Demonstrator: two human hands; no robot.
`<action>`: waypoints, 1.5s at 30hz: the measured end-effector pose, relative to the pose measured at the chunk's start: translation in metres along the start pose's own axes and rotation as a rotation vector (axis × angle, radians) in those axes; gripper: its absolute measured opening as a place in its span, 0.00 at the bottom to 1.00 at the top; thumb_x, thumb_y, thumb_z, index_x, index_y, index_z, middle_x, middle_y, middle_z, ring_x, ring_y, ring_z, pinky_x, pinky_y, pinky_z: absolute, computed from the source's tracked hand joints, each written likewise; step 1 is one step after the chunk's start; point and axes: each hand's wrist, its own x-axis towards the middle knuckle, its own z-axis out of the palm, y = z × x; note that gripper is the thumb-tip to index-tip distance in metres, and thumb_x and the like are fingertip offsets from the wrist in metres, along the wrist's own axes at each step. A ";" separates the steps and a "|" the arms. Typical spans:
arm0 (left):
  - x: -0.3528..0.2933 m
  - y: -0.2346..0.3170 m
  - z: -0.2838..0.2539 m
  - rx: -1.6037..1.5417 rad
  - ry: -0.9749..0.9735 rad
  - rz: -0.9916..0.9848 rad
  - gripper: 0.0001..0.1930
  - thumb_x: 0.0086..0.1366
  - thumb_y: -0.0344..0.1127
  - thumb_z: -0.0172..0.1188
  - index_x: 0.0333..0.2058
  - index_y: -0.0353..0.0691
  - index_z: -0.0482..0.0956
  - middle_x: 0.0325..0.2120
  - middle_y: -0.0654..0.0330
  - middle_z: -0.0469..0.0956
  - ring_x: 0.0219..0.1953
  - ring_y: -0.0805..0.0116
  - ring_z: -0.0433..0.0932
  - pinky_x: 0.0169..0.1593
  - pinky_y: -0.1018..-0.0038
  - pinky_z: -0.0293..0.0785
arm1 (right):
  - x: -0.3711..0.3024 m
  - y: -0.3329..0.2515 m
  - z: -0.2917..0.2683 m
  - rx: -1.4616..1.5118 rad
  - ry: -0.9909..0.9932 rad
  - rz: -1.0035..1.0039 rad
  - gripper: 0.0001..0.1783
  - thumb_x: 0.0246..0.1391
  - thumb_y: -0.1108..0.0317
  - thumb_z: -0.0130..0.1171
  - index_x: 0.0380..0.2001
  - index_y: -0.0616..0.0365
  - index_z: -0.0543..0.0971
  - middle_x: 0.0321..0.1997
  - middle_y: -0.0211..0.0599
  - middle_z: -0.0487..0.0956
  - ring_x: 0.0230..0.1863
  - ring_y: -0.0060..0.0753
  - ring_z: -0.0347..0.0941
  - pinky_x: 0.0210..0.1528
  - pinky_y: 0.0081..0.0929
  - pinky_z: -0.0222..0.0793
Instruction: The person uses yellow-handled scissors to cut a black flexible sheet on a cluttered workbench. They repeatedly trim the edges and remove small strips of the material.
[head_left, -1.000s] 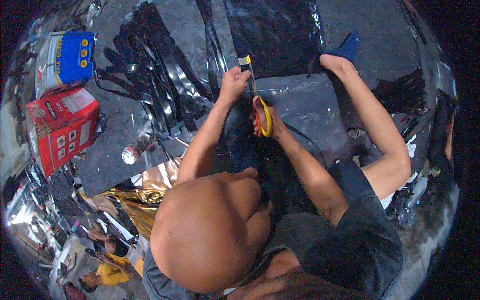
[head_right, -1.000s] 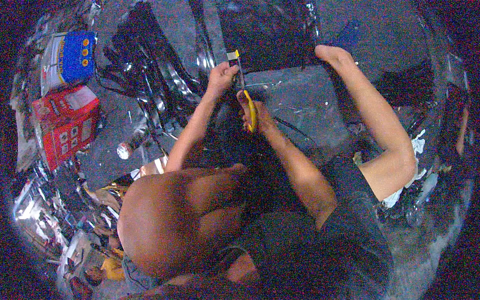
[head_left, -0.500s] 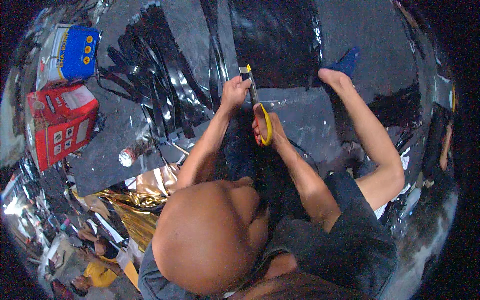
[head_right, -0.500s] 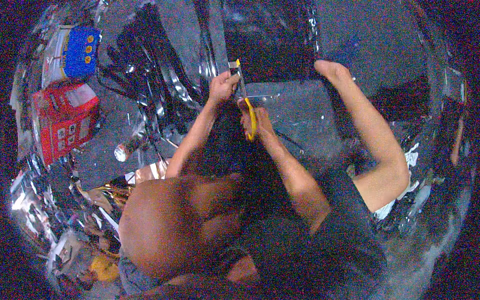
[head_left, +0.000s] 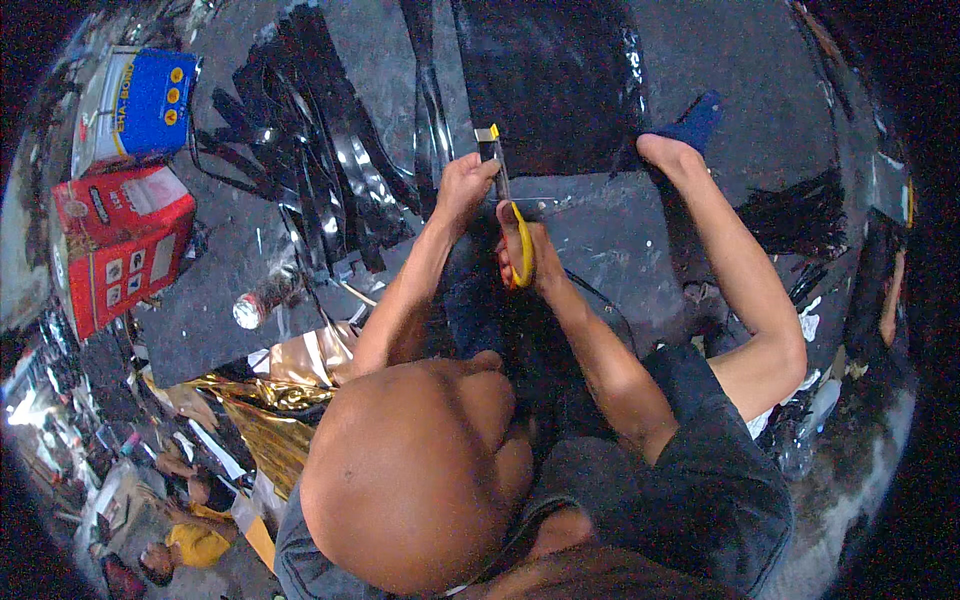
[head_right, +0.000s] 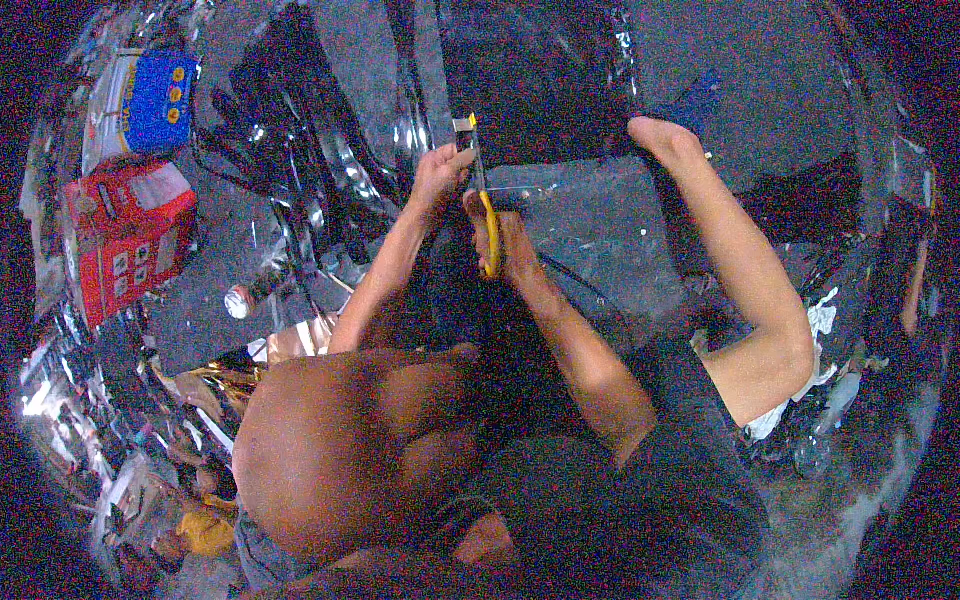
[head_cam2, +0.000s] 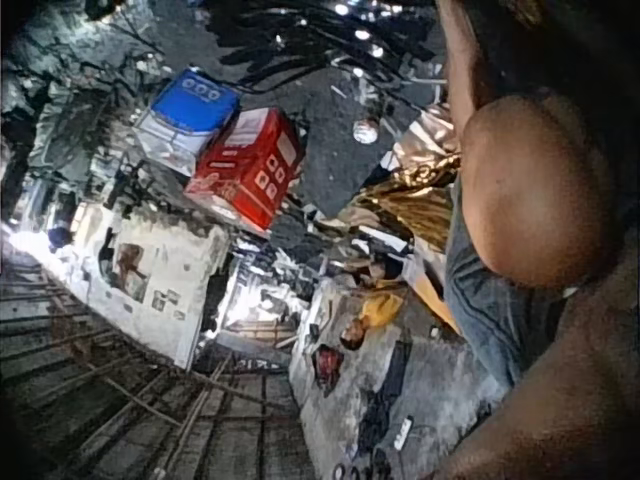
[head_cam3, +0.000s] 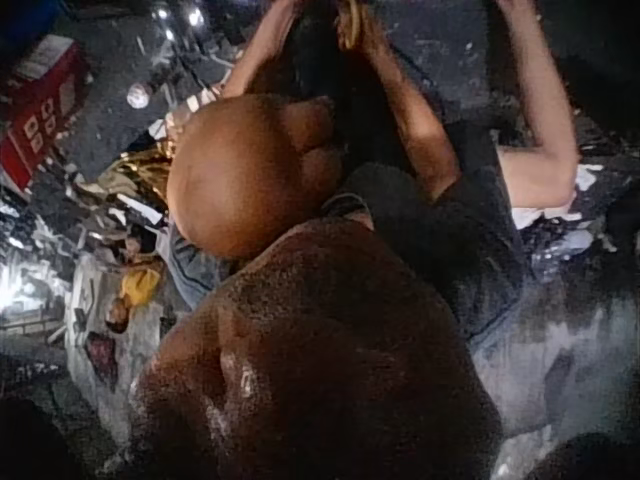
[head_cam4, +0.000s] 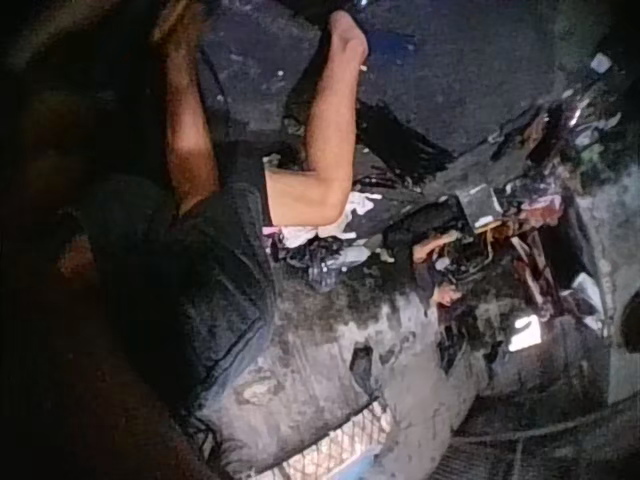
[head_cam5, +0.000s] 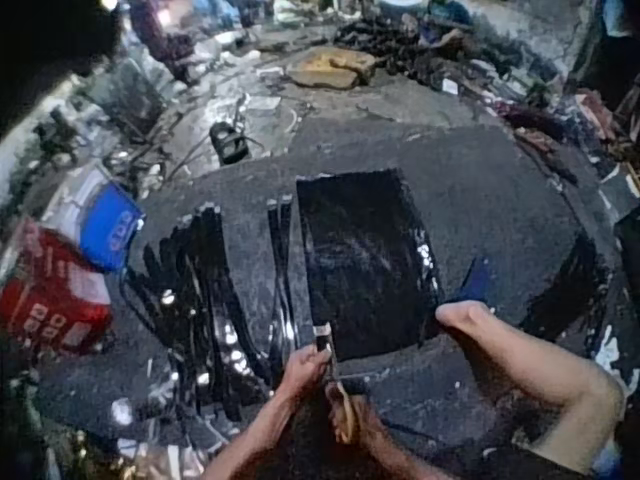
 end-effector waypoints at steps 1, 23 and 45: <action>-0.002 0.001 0.000 -0.007 -0.014 0.012 0.11 0.57 0.34 0.56 0.17 0.44 0.69 0.13 0.74 0.63 0.15 0.83 0.57 0.20 0.80 0.50 | 0.007 0.000 -0.001 0.034 0.001 0.016 0.44 0.38 0.20 0.39 0.14 0.59 0.66 0.08 0.32 0.63 0.08 0.29 0.66 0.10 0.28 0.62; -0.027 0.029 -0.006 0.010 -0.096 0.138 0.14 0.61 0.38 0.56 0.18 0.45 0.66 0.15 0.77 0.59 0.18 0.85 0.54 0.20 0.82 0.47 | 0.103 -0.128 -0.012 -0.389 0.251 -0.227 0.54 0.42 0.20 0.31 0.20 0.71 0.76 0.18 0.54 0.74 0.30 0.49 0.74 0.34 0.45 0.63; -0.082 0.036 -0.027 0.290 0.160 0.117 0.17 0.59 0.38 0.57 0.18 0.35 0.63 0.16 0.69 0.58 0.20 0.78 0.57 0.23 0.75 0.55 | 0.268 -0.324 -0.040 -0.007 0.122 -0.463 0.43 0.39 0.22 0.43 0.12 0.58 0.67 0.10 0.34 0.65 0.09 0.29 0.64 0.13 0.29 0.63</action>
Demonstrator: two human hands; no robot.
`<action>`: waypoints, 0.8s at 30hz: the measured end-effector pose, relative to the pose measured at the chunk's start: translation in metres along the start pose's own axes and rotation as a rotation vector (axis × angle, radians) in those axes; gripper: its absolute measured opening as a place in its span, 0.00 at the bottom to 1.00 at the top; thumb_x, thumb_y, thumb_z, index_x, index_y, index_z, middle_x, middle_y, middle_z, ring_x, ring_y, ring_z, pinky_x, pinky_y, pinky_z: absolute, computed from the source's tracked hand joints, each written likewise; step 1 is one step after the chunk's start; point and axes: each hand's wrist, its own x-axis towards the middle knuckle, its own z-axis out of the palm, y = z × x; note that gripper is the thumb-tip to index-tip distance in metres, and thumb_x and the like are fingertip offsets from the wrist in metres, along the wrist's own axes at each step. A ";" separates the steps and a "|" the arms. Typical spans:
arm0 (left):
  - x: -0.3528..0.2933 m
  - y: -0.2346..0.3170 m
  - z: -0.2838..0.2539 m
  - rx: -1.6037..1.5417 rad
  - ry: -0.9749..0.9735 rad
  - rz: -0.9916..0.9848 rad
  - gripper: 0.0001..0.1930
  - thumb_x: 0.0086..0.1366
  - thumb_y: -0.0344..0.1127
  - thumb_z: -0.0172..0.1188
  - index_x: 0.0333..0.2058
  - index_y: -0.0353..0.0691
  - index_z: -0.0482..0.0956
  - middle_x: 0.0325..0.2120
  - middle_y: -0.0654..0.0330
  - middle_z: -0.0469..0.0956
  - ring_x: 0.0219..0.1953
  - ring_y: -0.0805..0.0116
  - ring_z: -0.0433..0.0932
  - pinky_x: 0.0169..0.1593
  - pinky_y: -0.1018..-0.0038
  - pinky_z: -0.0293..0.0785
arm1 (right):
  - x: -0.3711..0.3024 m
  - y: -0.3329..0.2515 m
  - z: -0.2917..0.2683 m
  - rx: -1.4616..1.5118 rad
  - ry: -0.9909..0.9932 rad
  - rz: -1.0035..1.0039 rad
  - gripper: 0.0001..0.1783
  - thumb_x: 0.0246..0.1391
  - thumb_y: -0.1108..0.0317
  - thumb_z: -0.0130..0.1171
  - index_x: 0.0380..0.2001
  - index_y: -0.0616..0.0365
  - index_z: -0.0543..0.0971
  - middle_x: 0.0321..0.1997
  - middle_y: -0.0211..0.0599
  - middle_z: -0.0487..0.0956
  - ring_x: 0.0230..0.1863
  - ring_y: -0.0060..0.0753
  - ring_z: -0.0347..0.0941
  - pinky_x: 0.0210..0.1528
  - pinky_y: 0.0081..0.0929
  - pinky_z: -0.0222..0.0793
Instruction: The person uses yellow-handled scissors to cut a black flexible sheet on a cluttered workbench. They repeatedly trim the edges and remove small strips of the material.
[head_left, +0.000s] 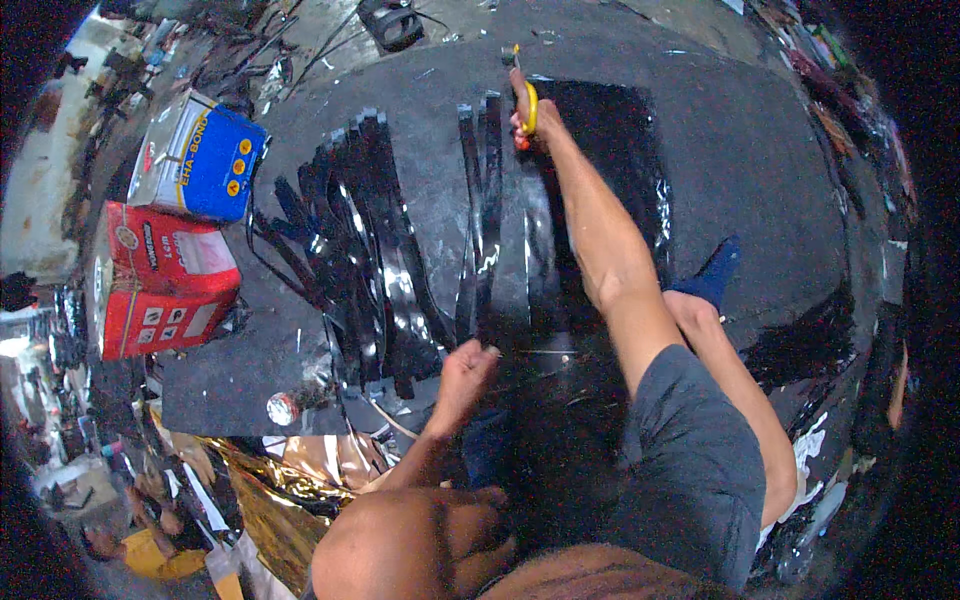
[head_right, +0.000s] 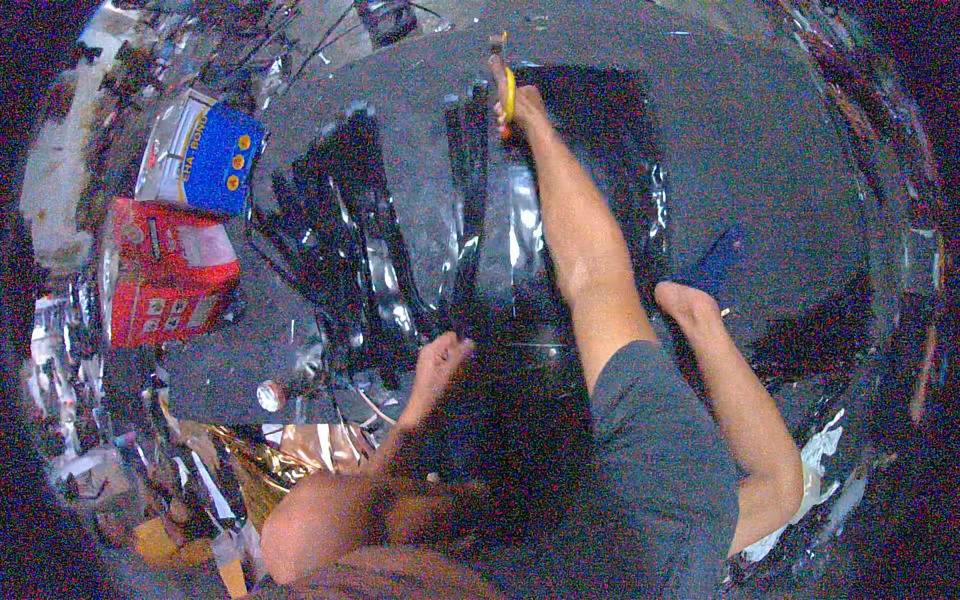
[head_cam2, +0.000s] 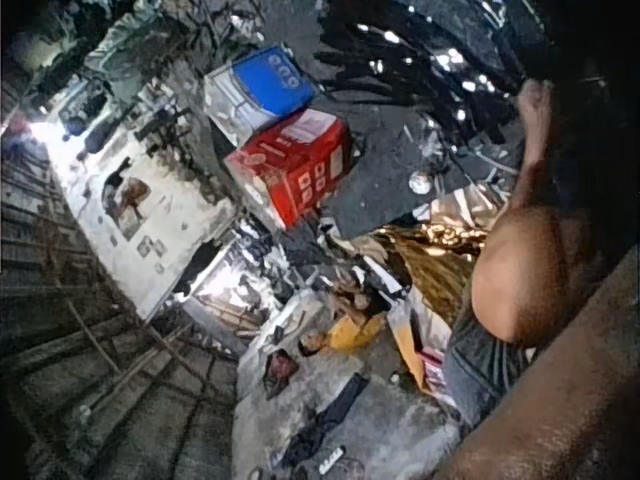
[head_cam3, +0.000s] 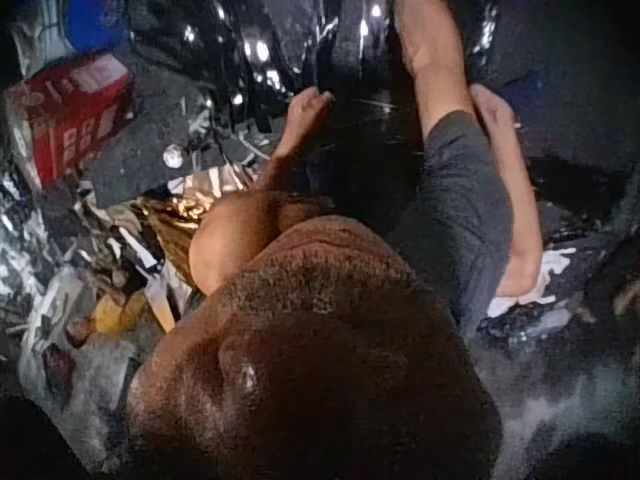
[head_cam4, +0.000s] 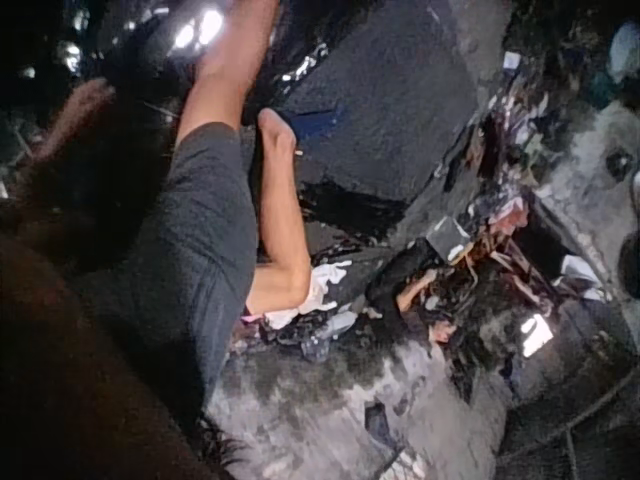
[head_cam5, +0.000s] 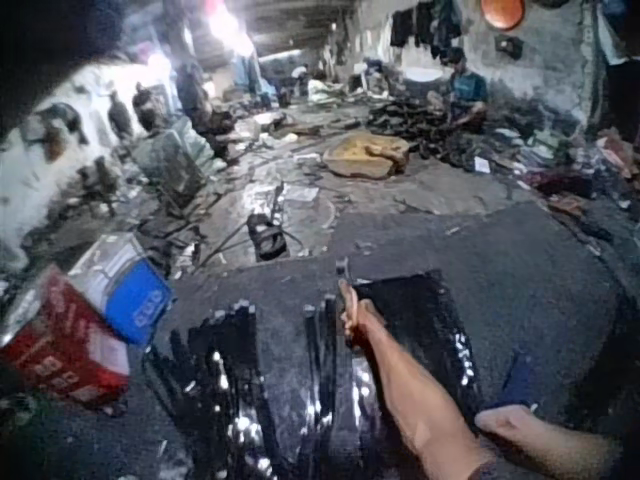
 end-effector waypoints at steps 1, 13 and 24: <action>0.001 -0.002 -0.006 0.155 0.053 -0.056 0.15 0.57 0.38 0.59 0.24 0.34 0.64 0.19 0.65 0.62 0.23 0.72 0.62 0.27 0.73 0.59 | 0.002 -0.004 -0.017 0.009 -0.043 -0.005 0.43 0.39 0.22 0.43 0.12 0.59 0.67 0.09 0.34 0.65 0.09 0.30 0.65 0.13 0.30 0.63; 0.083 -0.001 0.070 0.127 0.174 -0.068 0.32 0.46 0.38 0.64 0.49 0.28 0.65 0.41 0.46 0.75 0.42 0.57 0.76 0.47 0.67 0.70 | -0.316 0.106 -0.081 0.169 -0.007 0.193 0.40 0.50 0.27 0.31 0.19 0.56 0.68 0.09 0.30 0.64 0.07 0.26 0.62 0.11 0.25 0.62; 0.120 -0.020 0.063 -0.142 0.008 -0.210 0.06 0.51 0.29 0.59 0.21 0.31 0.79 0.15 0.56 0.75 0.15 0.70 0.73 0.19 0.76 0.70 | -0.470 0.174 -0.042 0.257 -0.356 0.589 0.46 0.38 0.20 0.36 0.25 0.61 0.70 0.15 0.34 0.68 0.15 0.28 0.68 0.20 0.26 0.69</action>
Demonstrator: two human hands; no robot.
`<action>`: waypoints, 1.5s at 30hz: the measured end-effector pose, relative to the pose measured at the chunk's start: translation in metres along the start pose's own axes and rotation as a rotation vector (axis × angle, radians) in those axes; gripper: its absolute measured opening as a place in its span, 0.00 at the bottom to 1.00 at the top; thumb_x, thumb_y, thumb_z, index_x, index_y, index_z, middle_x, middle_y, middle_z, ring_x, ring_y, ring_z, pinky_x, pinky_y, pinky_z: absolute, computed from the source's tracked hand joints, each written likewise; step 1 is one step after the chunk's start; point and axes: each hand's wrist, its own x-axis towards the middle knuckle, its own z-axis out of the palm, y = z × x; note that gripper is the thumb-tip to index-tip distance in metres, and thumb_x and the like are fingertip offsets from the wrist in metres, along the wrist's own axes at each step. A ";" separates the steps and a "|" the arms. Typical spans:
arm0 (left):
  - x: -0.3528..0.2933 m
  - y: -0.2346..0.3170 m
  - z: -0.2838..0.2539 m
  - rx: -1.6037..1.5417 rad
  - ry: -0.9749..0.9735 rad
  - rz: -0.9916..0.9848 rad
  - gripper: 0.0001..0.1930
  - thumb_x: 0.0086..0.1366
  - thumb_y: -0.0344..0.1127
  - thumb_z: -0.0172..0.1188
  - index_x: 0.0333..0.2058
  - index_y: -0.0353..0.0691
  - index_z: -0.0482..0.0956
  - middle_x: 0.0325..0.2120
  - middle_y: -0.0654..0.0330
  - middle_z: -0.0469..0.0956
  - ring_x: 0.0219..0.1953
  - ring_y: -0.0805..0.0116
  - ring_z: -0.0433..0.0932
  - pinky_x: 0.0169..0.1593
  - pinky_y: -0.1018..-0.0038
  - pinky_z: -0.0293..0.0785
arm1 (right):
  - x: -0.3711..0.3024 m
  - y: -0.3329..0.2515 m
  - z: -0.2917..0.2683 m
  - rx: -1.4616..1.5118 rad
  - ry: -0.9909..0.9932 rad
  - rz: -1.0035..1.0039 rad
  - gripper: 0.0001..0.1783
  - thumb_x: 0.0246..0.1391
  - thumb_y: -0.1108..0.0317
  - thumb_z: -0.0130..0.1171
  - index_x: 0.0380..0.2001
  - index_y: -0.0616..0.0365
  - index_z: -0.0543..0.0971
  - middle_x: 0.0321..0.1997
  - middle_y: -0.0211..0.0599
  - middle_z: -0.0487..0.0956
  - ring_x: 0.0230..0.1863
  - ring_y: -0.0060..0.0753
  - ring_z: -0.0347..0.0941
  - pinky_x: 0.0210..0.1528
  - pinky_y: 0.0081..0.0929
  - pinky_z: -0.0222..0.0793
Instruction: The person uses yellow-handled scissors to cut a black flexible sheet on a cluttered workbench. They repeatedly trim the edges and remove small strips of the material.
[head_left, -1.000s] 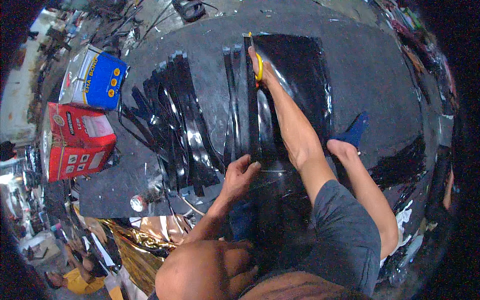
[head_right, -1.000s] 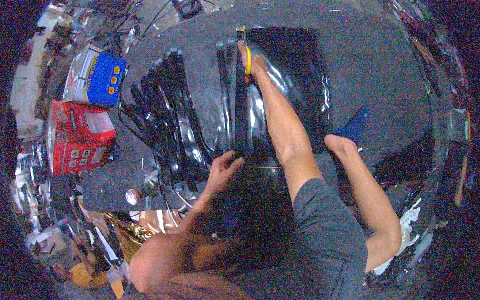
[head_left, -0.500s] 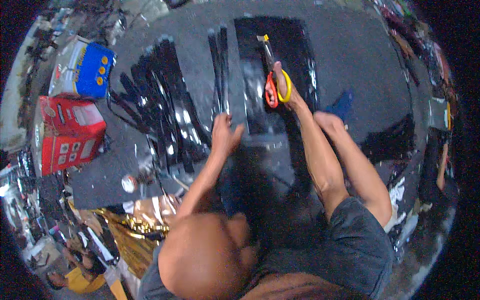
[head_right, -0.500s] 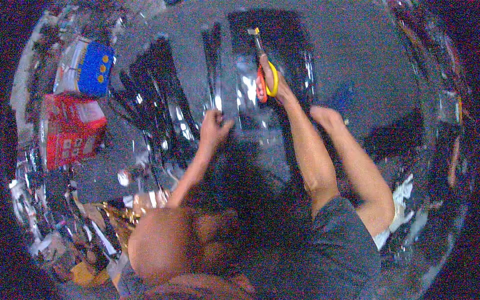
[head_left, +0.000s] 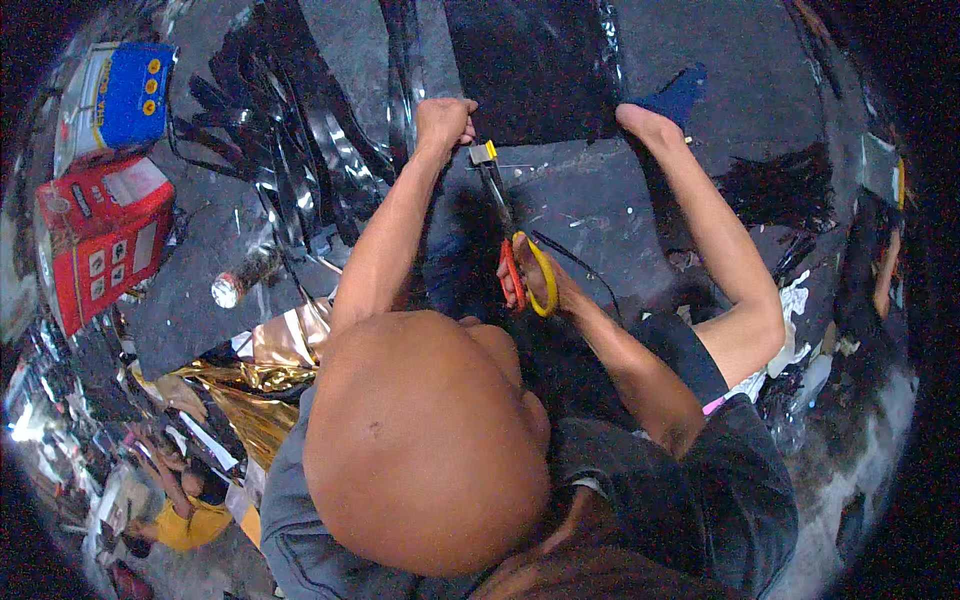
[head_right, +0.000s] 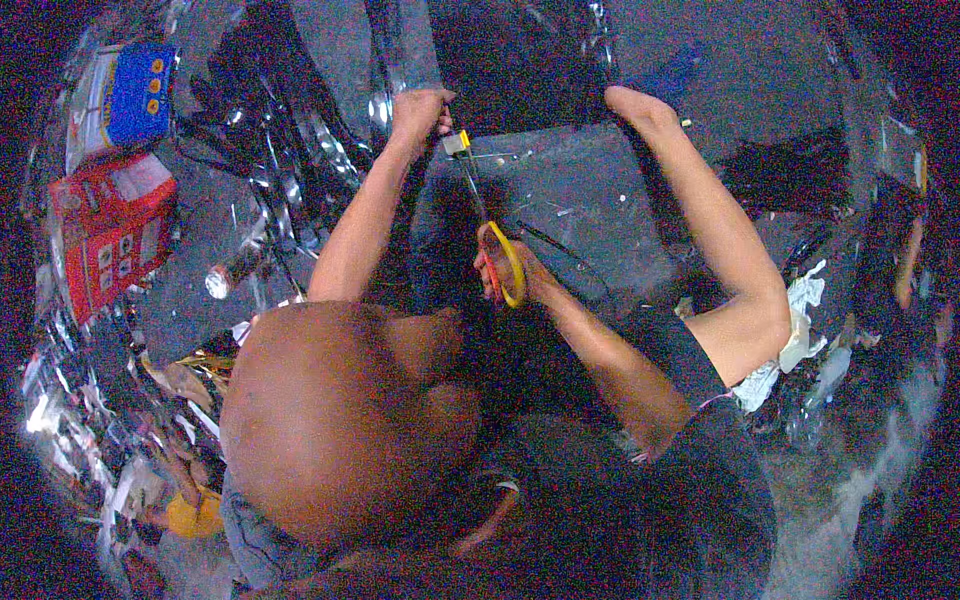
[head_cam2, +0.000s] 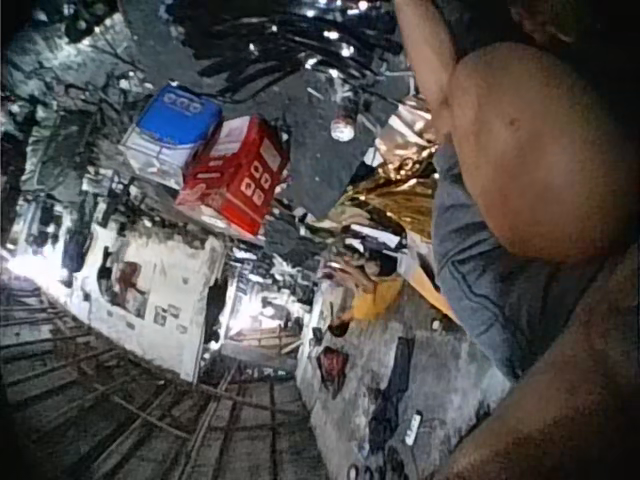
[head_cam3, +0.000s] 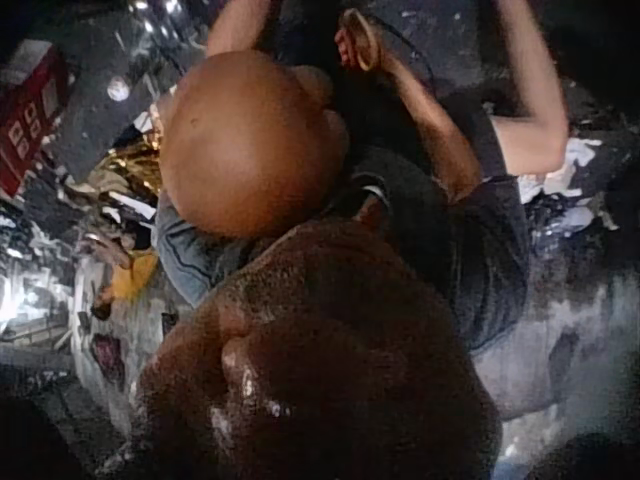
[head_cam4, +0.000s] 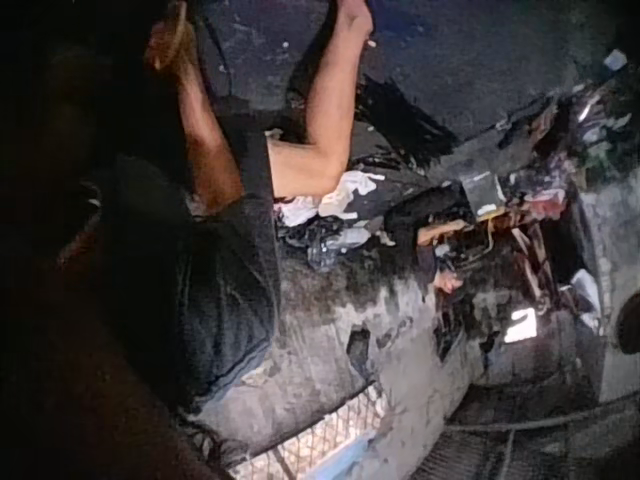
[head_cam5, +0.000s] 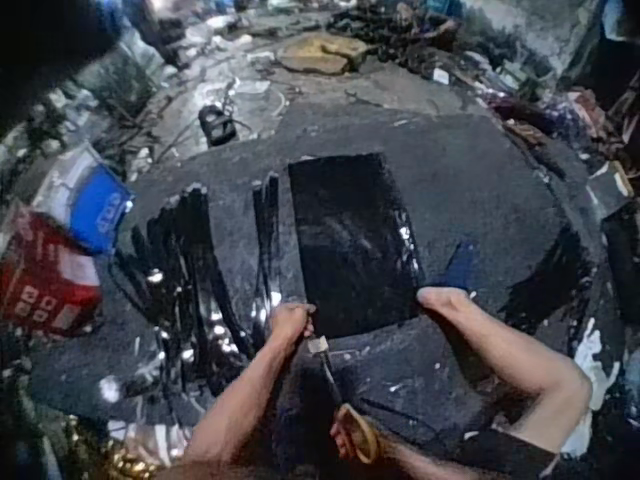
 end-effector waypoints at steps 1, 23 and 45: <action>0.008 -0.004 0.000 -0.050 -0.034 -0.061 0.07 0.51 0.29 0.58 0.20 0.30 0.78 0.15 0.56 0.74 0.15 0.69 0.73 0.18 0.77 0.69 | 0.012 0.009 -0.006 0.028 -0.004 0.014 0.46 0.38 0.20 0.37 0.25 0.61 0.70 0.15 0.34 0.68 0.16 0.28 0.68 0.20 0.26 0.69; -0.023 -0.038 0.013 0.013 -0.216 0.057 0.11 0.58 0.39 0.57 0.29 0.36 0.75 0.15 0.65 0.72 0.14 0.78 0.67 0.19 0.80 0.63 | 0.065 -0.008 -0.030 -0.051 0.168 -0.035 0.43 0.40 0.23 0.43 0.21 0.61 0.70 0.13 0.32 0.67 0.10 0.28 0.66 0.12 0.26 0.65; -0.042 -0.036 0.010 -0.056 -0.154 0.184 0.09 0.60 0.37 0.55 0.23 0.42 0.73 0.14 0.74 0.65 0.16 0.83 0.60 0.20 0.81 0.53 | 0.061 -0.059 -0.004 -0.185 0.311 -0.047 0.42 0.41 0.22 0.42 0.14 0.59 0.67 0.07 0.31 0.62 0.08 0.27 0.63 0.09 0.26 0.58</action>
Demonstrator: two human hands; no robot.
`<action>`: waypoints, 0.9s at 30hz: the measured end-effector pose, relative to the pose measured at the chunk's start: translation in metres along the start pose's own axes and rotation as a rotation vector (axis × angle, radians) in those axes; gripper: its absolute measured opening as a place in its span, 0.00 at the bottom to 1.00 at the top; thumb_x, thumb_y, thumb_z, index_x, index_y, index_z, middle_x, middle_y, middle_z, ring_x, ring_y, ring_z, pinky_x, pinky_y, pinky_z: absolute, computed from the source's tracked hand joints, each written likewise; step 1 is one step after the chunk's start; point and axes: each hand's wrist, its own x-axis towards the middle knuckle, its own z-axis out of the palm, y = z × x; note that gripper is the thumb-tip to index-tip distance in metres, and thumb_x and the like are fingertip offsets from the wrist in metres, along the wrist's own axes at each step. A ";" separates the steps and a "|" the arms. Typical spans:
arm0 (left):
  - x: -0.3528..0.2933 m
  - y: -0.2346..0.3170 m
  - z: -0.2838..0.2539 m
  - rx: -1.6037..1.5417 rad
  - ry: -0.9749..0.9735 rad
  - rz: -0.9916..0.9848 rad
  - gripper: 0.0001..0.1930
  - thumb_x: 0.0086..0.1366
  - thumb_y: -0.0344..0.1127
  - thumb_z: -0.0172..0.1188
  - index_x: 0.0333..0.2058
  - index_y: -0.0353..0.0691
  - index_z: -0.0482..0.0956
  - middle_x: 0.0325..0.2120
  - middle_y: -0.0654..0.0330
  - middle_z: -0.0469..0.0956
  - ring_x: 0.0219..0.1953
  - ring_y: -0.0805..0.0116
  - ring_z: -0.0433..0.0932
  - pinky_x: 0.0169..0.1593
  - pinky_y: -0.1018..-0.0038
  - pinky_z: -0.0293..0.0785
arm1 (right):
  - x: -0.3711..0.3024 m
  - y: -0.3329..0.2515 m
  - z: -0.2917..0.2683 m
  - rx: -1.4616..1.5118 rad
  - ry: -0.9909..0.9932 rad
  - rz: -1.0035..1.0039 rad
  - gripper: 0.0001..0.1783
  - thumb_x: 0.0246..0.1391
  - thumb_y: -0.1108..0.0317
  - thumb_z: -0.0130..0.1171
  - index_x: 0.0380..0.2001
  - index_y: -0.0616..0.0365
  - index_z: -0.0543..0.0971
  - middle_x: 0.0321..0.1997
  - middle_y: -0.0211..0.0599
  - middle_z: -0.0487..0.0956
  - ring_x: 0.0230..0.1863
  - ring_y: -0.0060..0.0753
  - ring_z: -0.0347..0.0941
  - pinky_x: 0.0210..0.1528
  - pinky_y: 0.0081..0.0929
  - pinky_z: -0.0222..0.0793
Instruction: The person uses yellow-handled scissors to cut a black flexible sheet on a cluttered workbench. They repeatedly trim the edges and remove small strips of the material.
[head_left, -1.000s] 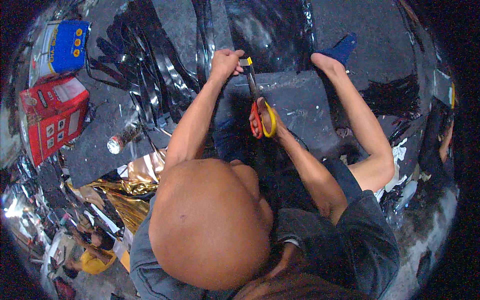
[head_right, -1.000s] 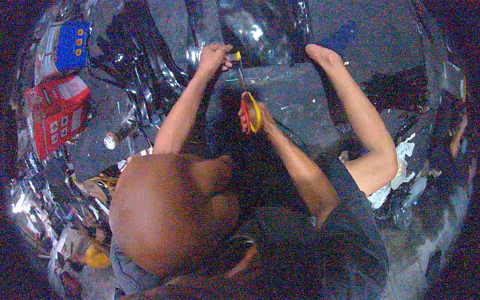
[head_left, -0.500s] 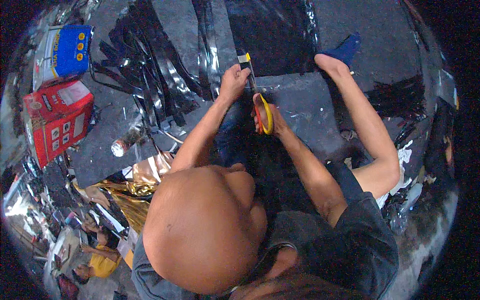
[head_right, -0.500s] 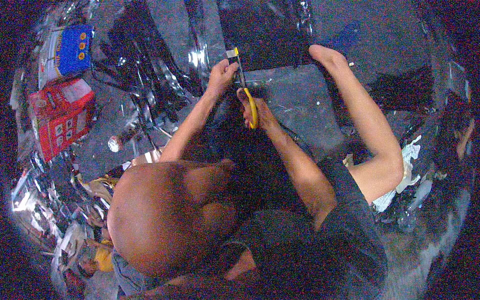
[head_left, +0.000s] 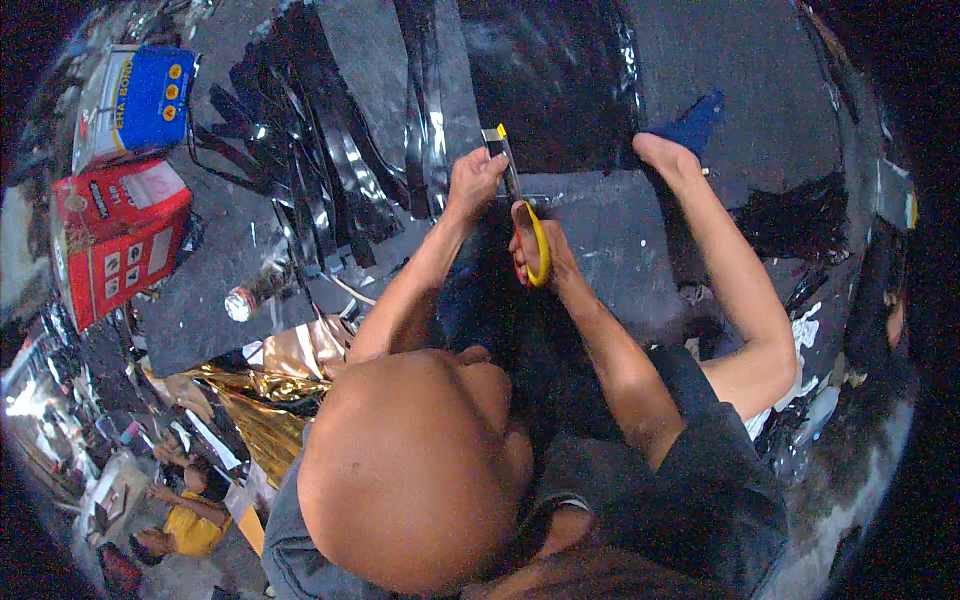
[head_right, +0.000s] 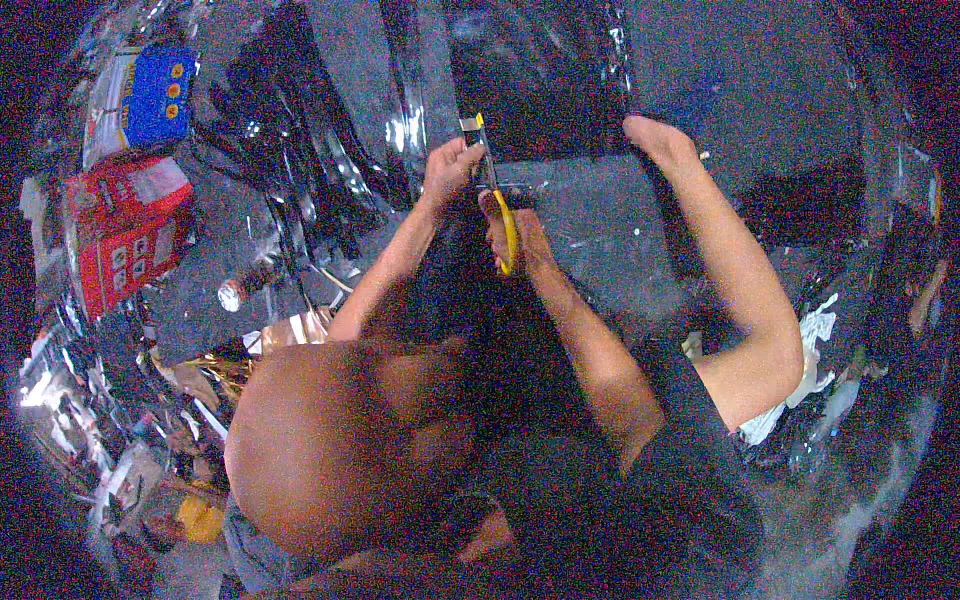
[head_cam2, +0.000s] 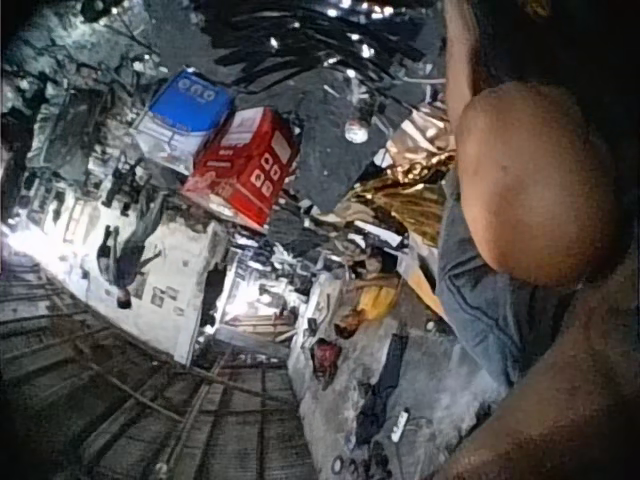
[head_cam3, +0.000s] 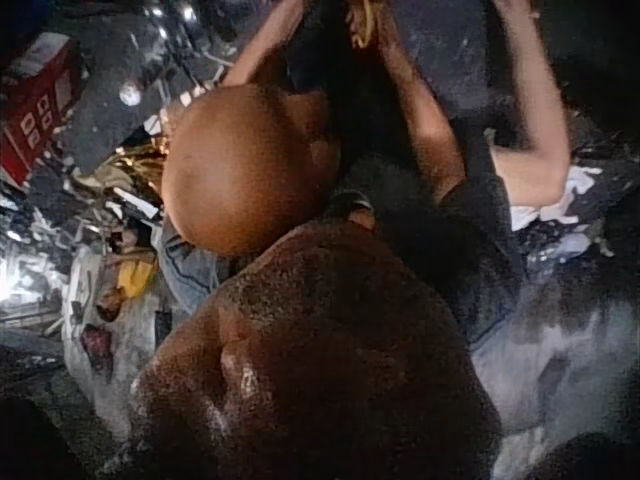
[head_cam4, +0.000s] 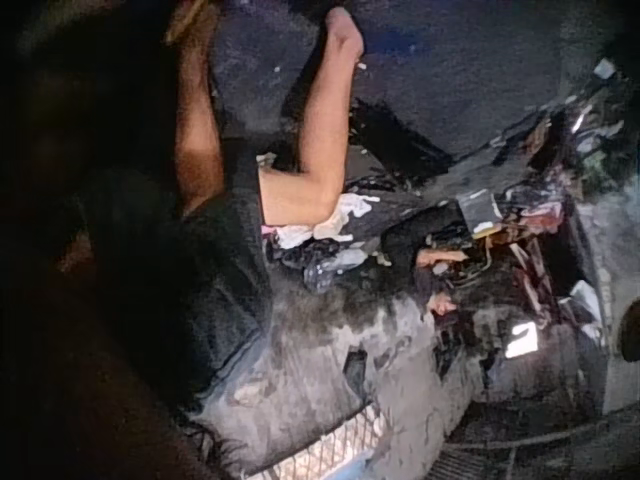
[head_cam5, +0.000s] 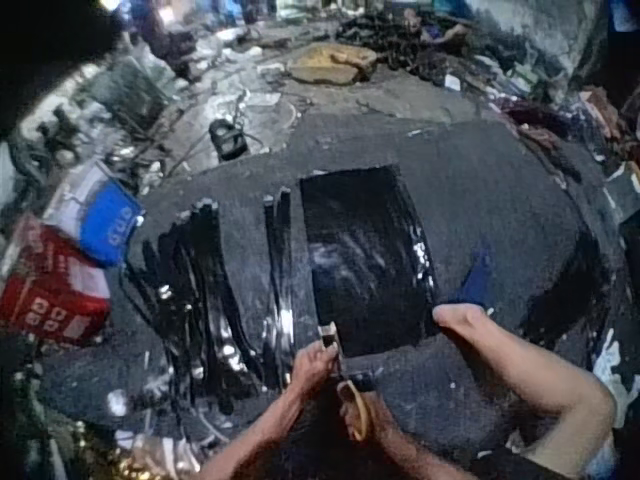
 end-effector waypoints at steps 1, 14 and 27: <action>0.000 -0.008 -0.002 -0.077 -0.015 -0.006 0.09 0.60 0.37 0.55 0.23 0.42 0.73 0.14 0.74 0.65 0.16 0.83 0.59 0.20 0.82 0.53 | 0.001 -0.004 0.001 -0.008 0.015 0.019 0.42 0.42 0.23 0.42 0.14 0.59 0.67 0.07 0.31 0.62 0.08 0.28 0.63 0.09 0.27 0.58; -0.024 0.036 -0.005 -0.140 -0.069 0.072 0.11 0.62 0.36 0.54 0.21 0.43 0.68 0.14 0.75 0.61 0.16 0.84 0.57 0.20 0.81 0.51 | 0.103 -0.126 -0.004 -0.420 0.173 -0.291 0.55 0.45 0.22 0.25 0.32 0.71 0.75 0.26 0.59 0.74 0.36 0.48 0.71 0.42 0.44 0.60; -0.053 0.082 -0.007 0.098 0.027 0.102 0.16 0.61 0.36 0.54 0.20 0.40 0.59 0.18 0.74 0.54 0.23 0.83 0.53 0.24 0.79 0.51 | 0.222 -0.247 -0.012 -0.375 0.293 -0.488 0.56 0.38 0.17 0.28 0.44 0.61 0.75 0.39 0.60 0.75 0.44 0.55 0.71 0.47 0.43 0.63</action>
